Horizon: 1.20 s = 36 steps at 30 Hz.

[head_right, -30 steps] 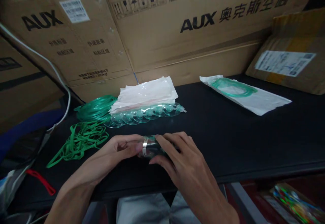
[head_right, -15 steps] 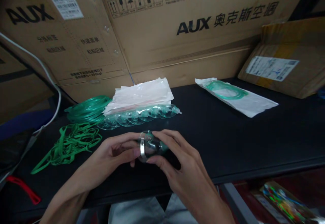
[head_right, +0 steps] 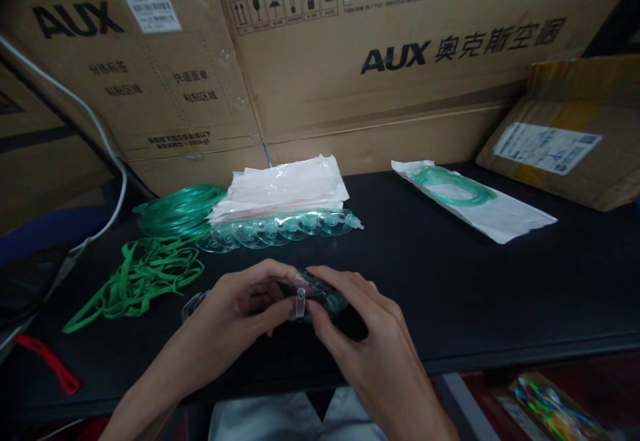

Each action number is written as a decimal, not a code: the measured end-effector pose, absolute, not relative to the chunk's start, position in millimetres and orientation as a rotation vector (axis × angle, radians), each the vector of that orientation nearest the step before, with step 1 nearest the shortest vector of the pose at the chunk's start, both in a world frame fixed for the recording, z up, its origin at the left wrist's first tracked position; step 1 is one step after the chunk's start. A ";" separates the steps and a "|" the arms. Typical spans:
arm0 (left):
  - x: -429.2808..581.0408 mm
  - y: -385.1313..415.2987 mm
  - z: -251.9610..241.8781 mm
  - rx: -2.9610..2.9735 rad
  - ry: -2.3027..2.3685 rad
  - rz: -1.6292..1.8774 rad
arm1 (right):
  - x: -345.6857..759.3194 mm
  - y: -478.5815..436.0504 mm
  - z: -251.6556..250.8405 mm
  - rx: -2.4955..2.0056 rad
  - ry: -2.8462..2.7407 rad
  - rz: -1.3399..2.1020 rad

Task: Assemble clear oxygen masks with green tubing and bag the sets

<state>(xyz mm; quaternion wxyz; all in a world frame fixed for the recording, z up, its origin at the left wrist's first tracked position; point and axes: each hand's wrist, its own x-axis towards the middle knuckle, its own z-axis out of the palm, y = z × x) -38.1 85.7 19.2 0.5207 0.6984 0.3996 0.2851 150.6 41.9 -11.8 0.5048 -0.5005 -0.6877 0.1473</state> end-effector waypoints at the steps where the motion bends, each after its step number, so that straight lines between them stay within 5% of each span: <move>1: -37.2 85.3 18.3 1.689 0.962 0.696 | 150.3 42.0 -12.2 -1.213 -1.664 0.356; 9: -21.6 79.3 14.1 1.882 1.066 1.047 | 150.2 42.9 -12.7 -1.253 -1.488 0.333; 36: -15.1 78.0 11.5 1.811 1.069 1.007 | 155.0 38.7 -17.6 -1.227 -1.714 0.127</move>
